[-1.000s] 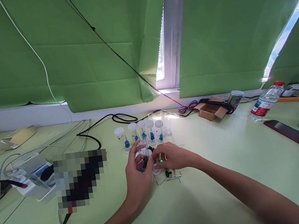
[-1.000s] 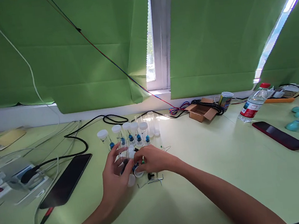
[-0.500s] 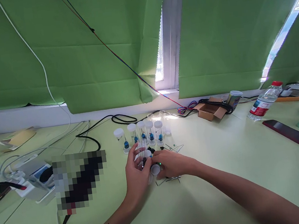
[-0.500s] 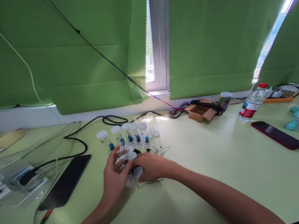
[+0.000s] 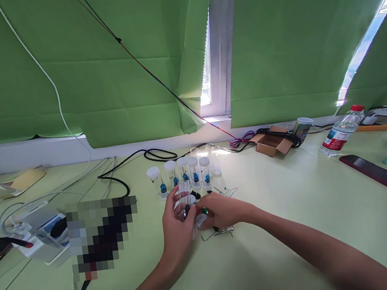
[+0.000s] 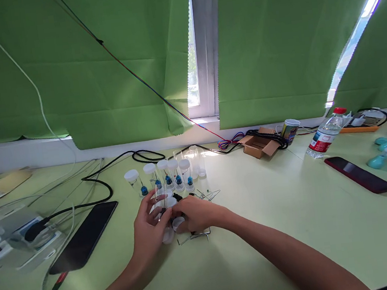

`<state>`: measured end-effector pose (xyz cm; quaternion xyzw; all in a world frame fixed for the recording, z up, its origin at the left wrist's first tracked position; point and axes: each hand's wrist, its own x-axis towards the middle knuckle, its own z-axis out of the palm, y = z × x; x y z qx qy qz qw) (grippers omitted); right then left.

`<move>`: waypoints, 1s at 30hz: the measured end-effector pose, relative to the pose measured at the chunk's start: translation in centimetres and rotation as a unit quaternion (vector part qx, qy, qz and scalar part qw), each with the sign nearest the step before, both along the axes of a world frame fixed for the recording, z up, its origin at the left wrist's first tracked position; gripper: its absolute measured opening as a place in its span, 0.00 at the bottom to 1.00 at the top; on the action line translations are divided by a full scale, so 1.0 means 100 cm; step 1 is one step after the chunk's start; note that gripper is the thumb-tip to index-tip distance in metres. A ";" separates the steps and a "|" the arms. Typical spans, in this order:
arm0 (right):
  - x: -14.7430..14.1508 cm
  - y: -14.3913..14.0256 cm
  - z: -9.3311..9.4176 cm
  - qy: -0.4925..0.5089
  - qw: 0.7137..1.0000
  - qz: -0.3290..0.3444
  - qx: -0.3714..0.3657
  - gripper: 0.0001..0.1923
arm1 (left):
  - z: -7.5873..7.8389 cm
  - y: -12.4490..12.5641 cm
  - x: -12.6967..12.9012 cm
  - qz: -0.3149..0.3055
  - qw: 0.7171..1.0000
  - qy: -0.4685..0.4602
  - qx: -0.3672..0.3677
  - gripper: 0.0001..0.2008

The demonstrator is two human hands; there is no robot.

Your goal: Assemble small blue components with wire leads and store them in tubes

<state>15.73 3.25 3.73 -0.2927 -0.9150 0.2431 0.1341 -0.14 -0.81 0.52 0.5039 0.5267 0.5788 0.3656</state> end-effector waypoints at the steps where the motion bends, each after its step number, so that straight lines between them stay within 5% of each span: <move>1: 0.002 0.002 0.001 0.006 1.000 -0.005 -0.015 0.04 | 0.000 0.000 0.000 -0.002 1.000 0.001 0.000 0.31; 11: 0.014 0.010 0.013 0.101 0.984 -0.117 -0.084 0.17 | 0.004 -0.004 0.004 -0.014 1.000 0.024 -0.002 0.30; 30: 0.029 0.021 0.030 0.201 0.968 -0.125 -0.086 0.17 | 0.005 -0.012 0.008 -0.031 0.996 0.085 -0.007 0.28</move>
